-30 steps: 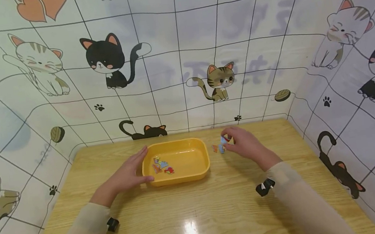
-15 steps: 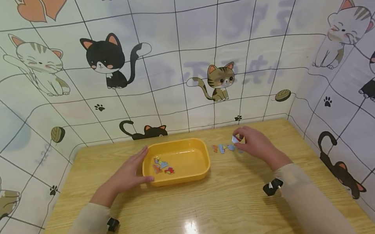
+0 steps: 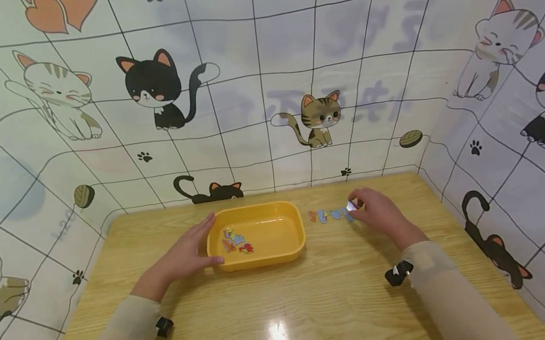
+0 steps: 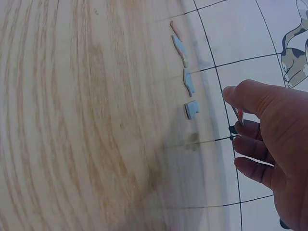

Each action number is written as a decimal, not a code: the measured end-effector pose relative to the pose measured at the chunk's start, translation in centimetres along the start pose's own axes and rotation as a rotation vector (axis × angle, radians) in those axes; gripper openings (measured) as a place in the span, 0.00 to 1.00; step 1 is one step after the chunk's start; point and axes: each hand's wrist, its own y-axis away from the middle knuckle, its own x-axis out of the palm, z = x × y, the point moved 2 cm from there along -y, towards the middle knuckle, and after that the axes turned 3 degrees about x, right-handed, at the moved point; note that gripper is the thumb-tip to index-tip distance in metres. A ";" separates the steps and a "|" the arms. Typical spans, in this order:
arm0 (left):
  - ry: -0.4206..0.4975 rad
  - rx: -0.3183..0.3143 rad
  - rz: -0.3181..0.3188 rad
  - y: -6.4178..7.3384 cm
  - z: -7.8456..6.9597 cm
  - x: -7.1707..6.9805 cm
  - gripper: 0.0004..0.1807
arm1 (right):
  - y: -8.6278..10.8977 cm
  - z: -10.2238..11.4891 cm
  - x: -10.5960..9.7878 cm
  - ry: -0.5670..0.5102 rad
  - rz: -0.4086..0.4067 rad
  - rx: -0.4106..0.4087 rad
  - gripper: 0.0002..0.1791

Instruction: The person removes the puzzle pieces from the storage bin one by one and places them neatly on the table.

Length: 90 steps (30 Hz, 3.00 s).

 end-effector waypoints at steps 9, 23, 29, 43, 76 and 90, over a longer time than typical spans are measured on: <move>-0.004 0.001 -0.005 0.0 -0.1 0.1 0.67 | 0.0 -1.6 1.0 -0.019 0.022 0.052 0.19; 0.000 0.001 -0.004 -0.1 0.1 0.2 0.67 | -0.3 -3.1 2.2 -0.069 0.013 0.085 0.20; 0.000 0.004 -0.007 0.0 0.0 0.1 0.67 | -0.6 -3.7 2.7 -0.072 0.023 0.094 0.20; -0.006 0.001 -0.002 -0.1 -0.1 0.0 0.67 | -0.7 -3.5 2.8 -0.067 0.034 0.100 0.21; -0.012 -0.018 0.012 -0.1 -0.3 -0.1 0.67 | -1.6 2.4 0.9 -0.057 -0.002 0.001 0.22; -0.013 -0.019 0.005 -0.2 -0.1 0.0 0.68 | -2.8 10.3 1.3 -0.086 0.058 -0.255 0.22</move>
